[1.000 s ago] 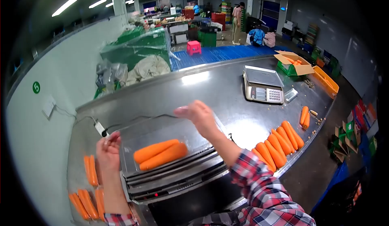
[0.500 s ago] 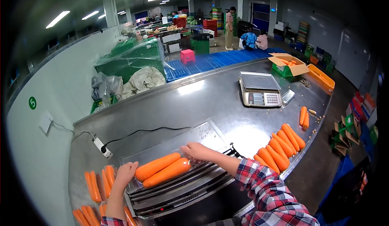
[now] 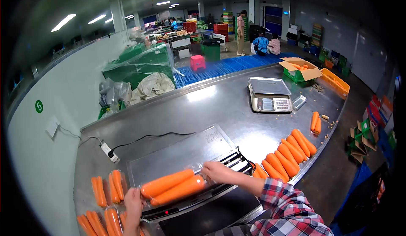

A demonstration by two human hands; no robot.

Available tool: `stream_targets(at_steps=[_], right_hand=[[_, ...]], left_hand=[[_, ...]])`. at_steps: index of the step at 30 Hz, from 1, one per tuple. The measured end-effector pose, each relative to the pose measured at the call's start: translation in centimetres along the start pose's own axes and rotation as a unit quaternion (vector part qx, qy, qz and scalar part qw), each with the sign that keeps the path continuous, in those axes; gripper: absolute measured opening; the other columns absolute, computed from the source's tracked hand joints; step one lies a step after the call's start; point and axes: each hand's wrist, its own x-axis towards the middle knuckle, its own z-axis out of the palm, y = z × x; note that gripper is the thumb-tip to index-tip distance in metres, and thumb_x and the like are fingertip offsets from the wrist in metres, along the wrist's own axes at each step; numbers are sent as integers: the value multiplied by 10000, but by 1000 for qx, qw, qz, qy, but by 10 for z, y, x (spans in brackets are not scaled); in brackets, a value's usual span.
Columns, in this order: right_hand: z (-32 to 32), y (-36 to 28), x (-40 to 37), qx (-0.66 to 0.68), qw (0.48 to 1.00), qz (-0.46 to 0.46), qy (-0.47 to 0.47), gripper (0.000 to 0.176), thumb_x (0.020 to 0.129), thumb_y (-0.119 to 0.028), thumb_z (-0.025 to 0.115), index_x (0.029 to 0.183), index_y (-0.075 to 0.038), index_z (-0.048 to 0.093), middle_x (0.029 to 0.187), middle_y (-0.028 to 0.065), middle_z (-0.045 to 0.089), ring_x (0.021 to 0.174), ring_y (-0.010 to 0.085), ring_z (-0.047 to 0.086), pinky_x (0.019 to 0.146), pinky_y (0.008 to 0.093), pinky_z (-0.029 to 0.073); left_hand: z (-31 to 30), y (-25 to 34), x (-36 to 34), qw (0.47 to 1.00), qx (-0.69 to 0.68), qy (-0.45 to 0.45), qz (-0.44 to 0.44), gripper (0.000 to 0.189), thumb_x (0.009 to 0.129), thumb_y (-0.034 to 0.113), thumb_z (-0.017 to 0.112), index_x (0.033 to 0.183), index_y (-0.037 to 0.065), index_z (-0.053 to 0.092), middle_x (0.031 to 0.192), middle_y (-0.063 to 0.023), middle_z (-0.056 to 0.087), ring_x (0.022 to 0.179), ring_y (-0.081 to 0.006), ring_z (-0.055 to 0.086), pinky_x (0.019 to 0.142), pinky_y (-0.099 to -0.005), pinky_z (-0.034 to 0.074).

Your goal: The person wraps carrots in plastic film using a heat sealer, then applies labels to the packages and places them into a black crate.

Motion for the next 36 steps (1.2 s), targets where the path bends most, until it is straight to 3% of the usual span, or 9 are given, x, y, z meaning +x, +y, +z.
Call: stream_targets(at_steps=[7,8,16,22,25,30,31,32,36], right_hand=[[43,45,-104,-48,995,48,-66,254,903,-226,427,813,-23,551,662,62,599,603,164,579,595,286,468],[53,52,-109,-31,997,57,-37,297,875,-281,479,817,3,545,794,214,589,781,395,573,677,423,461],[82,75,-121,-134,981,-42,134,216,855,-293,541,878,-82,503,622,99,599,591,325,593,518,414,457],[100,60,-121,2,997,-83,3,212,855,-257,550,912,-54,519,720,159,591,670,312,602,629,354,483],[30,43,-99,143,979,-114,94,139,857,-204,577,875,-69,550,683,-2,535,622,105,539,583,243,443],[26,-14,-86,267,948,-101,-141,153,863,-205,581,928,-68,561,731,-27,533,645,22,483,561,166,387],[49,-9,-92,212,923,-208,-244,184,864,-223,584,960,-68,562,767,-15,545,676,30,498,587,179,405],[61,-16,-109,232,856,-83,-454,323,890,-321,533,1071,-55,538,861,27,563,780,73,525,680,233,439],[68,-29,-150,309,771,-160,-533,462,913,-416,438,1181,-41,468,1100,96,545,994,150,521,844,313,422]], left_hand=[[5,-34,-121,983,184,-4,-20,269,909,260,476,874,37,623,628,-131,524,606,-199,529,586,-323,430],[12,-39,-131,972,234,11,33,276,911,263,479,864,33,624,633,-115,538,604,-201,528,580,-319,427],[0,-107,-196,938,-75,-115,-319,416,911,377,429,864,21,638,802,-76,625,670,-188,543,620,-354,429],[24,-99,-187,925,-98,-203,-306,300,843,245,525,983,-8,604,860,-111,631,808,-199,560,747,-332,422],[17,-89,-180,926,-97,-254,-262,309,809,179,573,1043,-23,587,889,-129,634,878,-204,569,810,-322,418],[-25,-65,-172,902,-70,-399,-151,417,753,69,653,1142,-47,558,937,-159,639,994,-213,583,916,-304,412],[-22,-45,-172,891,-108,-430,-101,280,806,104,595,1048,-37,579,801,-118,600,798,-174,542,742,-272,398],[-13,-6,-169,875,-145,-460,-47,201,859,139,538,954,-26,601,666,-78,561,603,-136,500,568,-241,383],[-22,34,-120,921,-163,-351,-31,126,829,84,589,852,-16,663,539,-12,530,469,-88,484,441,-209,380]])
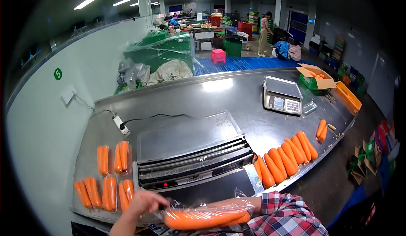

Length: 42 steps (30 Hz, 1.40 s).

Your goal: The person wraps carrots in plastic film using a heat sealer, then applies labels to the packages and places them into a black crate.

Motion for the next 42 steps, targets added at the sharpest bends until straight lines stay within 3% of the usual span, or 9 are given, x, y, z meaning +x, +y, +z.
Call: stream_targets(at_steps=[3,10,15,19,25,29,33,37,42], right_hand=[[-5,11,-18,124,990,38,61,490,914,-431,424,1200,-34,449,1138,108,526,1033,176,507,880,335,405],[-24,50,-33,416,881,35,221,557,915,-468,391,1244,-18,404,1227,134,479,1125,237,475,963,384,366],[15,61,-43,421,779,-33,464,600,908,-501,374,1259,-15,385,1259,170,459,1177,308,446,1013,440,329],[7,57,-18,251,825,102,496,577,907,-487,391,1245,-19,393,1258,172,457,1162,304,460,974,436,374],[-11,22,40,258,889,3,378,638,880,-511,424,1390,-186,223,1334,169,381,1157,390,445,898,499,436],[-31,26,46,246,921,109,283,465,922,-389,432,1202,-19,450,1114,197,551,900,237,592,730,353,494],[-31,47,29,199,937,182,221,630,900,-479,417,1343,-45,307,1257,189,450,1124,263,472,964,386,357],[-33,47,27,196,904,225,306,643,903,-485,405,1342,-29,295,1250,173,457,1159,257,449,997,402,327],[-19,46,52,342,832,119,421,448,932,-298,454,1276,-18,395,1170,154,526,1089,212,505,949,366,385]], left_hand=[[49,27,38,992,-29,92,76,120,829,64,570,799,-8,662,567,-5,541,535,-88,513,496,-213,403],[96,17,31,935,-124,-294,158,411,935,232,407,1308,61,412,1444,-134,229,1339,-216,216,1079,-348,201],[66,-32,-12,781,-616,-78,-61,811,879,617,170,1379,-20,207,1441,-167,212,1340,-251,206,1101,-369,150],[24,-65,-46,952,-282,95,-76,651,920,519,314,1258,-27,425,1238,-140,496,1136,-246,501,952,-357,412],[-21,-57,-61,807,-467,336,-130,544,883,496,452,1072,-1,562,1010,-110,618,918,-220,609,819,-361,493],[-104,-67,-58,716,-519,442,153,533,868,528,448,1143,75,507,1130,-97,567,1021,-242,566,841,-406,486],[-242,-91,-54,643,-406,600,248,484,874,551,420,986,91,517,842,-33,605,707,-164,609,571,-301,518],[-378,-122,-50,541,-336,732,240,488,910,519,356,1030,74,515,880,-52,600,709,-165,588,648,-294,492],[-467,-184,-49,729,-190,652,90,475,934,439,344,1150,42,488,990,-86,595,821,-191,582,729,-337,483]])
